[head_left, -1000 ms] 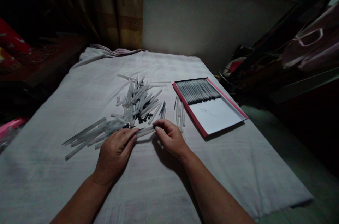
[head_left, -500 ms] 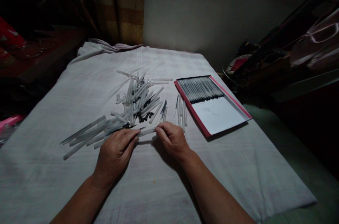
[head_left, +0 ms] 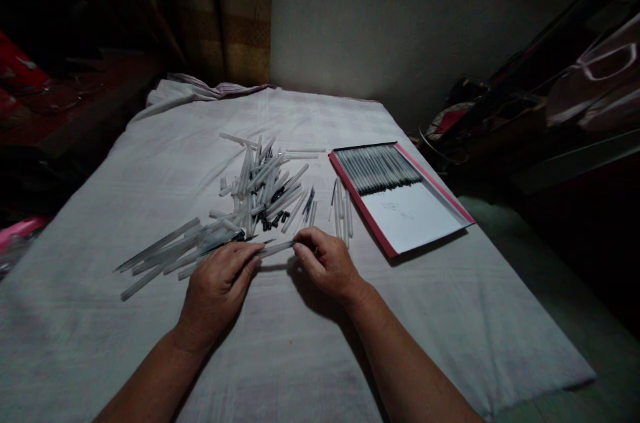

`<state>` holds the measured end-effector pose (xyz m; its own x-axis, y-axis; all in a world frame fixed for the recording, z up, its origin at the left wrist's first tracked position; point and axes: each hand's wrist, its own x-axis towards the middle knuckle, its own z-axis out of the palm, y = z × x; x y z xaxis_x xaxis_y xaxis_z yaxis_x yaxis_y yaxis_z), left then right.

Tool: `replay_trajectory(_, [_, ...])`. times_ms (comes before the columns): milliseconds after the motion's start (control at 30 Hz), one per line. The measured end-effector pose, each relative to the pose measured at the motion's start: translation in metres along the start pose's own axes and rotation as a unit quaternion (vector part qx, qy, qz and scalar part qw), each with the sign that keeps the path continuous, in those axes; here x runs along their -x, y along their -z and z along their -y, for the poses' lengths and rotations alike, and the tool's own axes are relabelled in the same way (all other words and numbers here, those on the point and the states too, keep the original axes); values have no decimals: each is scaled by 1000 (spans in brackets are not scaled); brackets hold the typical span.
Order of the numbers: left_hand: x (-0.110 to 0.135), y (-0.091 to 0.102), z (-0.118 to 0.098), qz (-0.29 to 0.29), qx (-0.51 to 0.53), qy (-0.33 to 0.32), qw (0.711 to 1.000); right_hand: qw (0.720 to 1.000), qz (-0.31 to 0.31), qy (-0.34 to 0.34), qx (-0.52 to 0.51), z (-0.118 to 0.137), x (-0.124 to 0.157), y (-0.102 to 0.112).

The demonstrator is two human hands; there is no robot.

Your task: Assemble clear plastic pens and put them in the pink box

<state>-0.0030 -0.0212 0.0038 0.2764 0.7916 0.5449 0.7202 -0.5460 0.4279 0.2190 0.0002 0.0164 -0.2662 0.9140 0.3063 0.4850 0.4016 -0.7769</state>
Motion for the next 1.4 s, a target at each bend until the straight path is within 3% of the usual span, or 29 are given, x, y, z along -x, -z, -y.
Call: replay_trajectory(1400, [0,1,-2,4,5,17,1000,1000,19,12,-16,-2,1,4])
